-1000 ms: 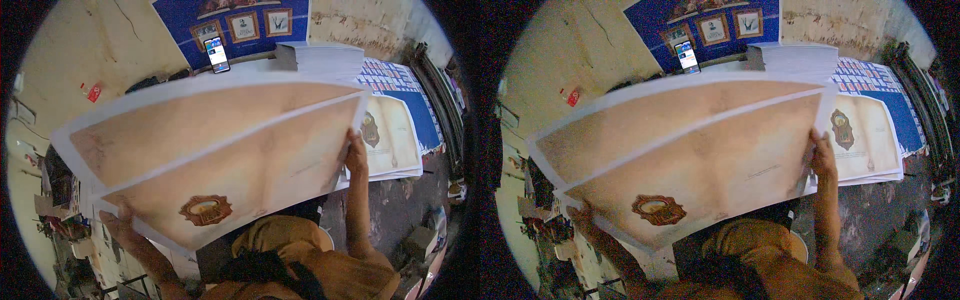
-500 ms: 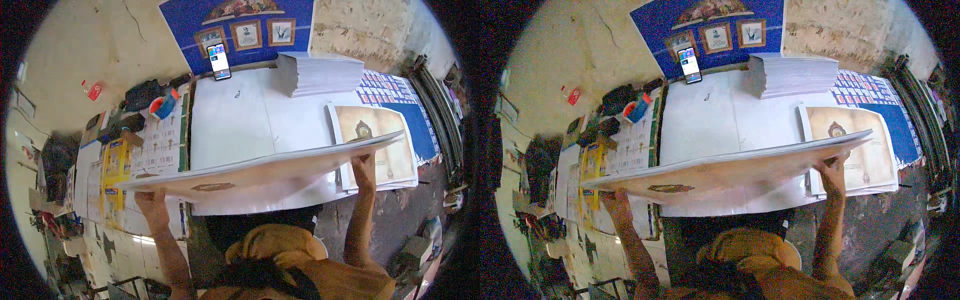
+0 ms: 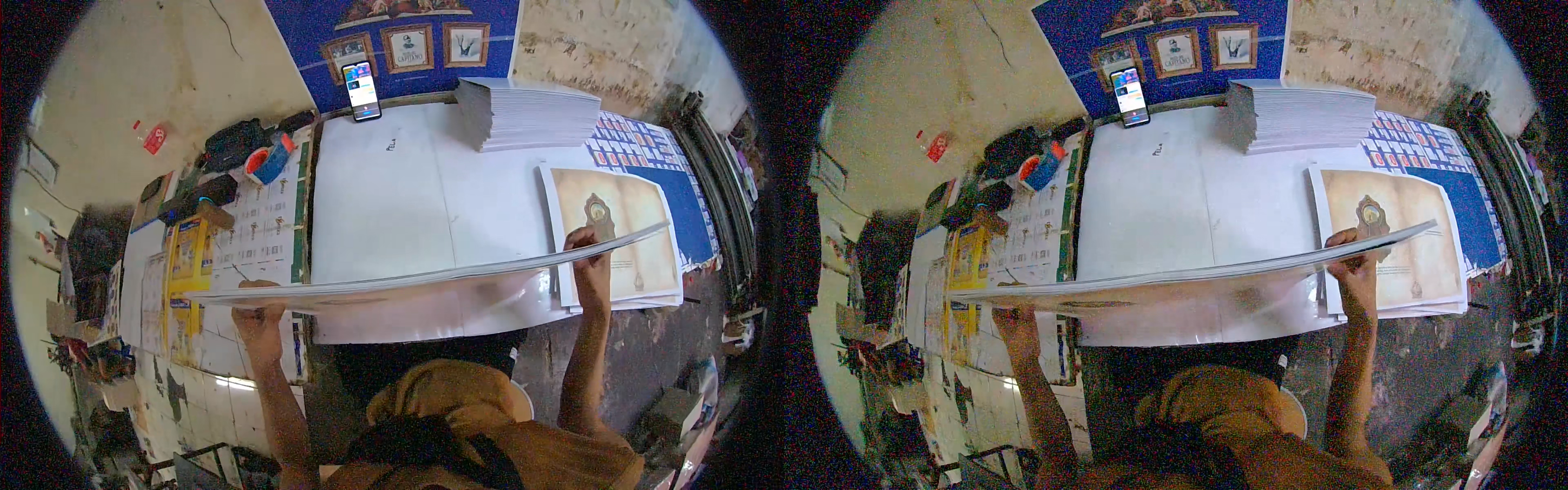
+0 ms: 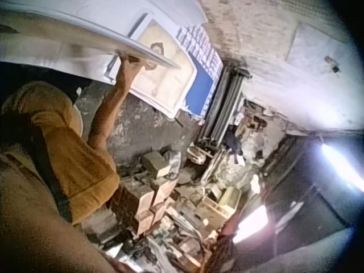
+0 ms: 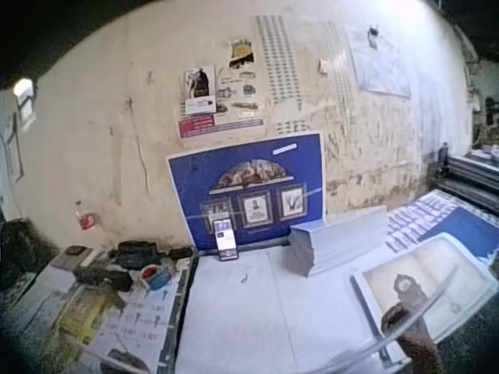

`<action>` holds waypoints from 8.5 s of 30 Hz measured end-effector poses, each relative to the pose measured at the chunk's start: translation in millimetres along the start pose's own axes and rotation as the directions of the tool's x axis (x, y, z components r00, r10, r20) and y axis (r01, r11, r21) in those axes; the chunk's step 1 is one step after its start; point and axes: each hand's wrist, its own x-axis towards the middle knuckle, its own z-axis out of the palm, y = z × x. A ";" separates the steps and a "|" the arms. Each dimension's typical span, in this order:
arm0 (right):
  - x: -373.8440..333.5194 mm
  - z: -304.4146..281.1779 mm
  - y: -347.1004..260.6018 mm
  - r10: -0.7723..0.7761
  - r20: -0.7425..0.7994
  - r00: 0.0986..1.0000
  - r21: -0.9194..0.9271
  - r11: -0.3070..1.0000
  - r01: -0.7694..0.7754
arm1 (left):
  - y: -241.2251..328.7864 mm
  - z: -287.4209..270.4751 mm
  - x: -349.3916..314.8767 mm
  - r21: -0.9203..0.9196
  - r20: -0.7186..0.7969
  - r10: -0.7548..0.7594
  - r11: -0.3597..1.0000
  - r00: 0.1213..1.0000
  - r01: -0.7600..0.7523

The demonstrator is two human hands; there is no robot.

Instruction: The person picks up printed sheets, folds them over a stack, and presses the fold flat by hand and with a weighted block.

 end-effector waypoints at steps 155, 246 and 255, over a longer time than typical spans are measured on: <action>-161.3 23.3 53.0 0.873 0.224 0.434 -0.128 0.468 -0.874 | -95.7 6.4 -161.6 0.654 0.103 -0.741 0.553 0.664 0.515; -17.6 52.8 55.9 -0.086 0.642 0.762 -0.548 0.644 0.534 | -79.0 35.6 12.0 0.493 0.849 -0.071 0.463 0.524 -0.736; -19.8 59.6 66.6 -0.120 0.615 0.779 -0.527 0.672 0.520 | -79.2 30.8 9.3 0.536 0.826 -0.101 0.441 0.554 -0.719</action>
